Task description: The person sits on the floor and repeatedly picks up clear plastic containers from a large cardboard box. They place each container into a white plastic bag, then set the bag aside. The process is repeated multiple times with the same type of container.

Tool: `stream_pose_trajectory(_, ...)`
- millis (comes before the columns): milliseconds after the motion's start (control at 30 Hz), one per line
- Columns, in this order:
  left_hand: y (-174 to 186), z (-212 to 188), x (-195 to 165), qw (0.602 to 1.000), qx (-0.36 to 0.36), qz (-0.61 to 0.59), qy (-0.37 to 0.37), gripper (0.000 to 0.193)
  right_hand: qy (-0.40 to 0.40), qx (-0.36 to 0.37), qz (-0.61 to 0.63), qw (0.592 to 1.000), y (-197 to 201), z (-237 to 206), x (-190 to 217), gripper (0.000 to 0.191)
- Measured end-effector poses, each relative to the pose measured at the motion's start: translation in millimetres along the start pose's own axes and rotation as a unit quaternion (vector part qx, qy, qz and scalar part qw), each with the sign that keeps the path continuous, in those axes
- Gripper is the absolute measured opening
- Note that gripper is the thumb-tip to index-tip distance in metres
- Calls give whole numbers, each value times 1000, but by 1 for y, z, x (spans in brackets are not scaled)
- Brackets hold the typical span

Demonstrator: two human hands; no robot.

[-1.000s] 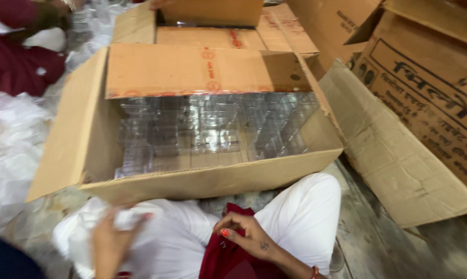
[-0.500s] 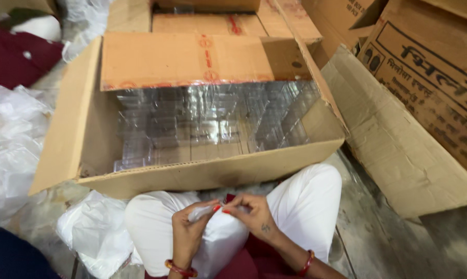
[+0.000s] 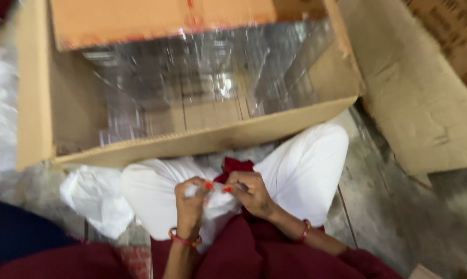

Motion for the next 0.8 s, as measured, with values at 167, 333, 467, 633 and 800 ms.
stream_pose_trajectory(167,-15,-12,37,956,-8,-218,195,23,146,1,124,982,6,-5,17,17)
stream_pose_trajectory(333,-44,18,-13,944,59,-246,214,18,-125,-87,577,803,43,1,-44,25)
stream_pose_trajectory(467,-78,76,-54,947,62,-259,180,25,-93,-110,623,769,116,42,-38,33)
stream_pose_trajectory(633,-164,204,-105,915,301,-259,67,13,2,-58,336,940,245,145,-18,48)
stream_pose_trajectory(800,-202,361,-72,995,62,25,-67,30,68,-26,-189,979,296,268,-86,52)
Point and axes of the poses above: each hand's wrist, its own z-axis towards the middle knuckle, its own y-axis out of the back of the hand, x = y × z, the point moved 9 cm from there along z, towards the middle knuckle
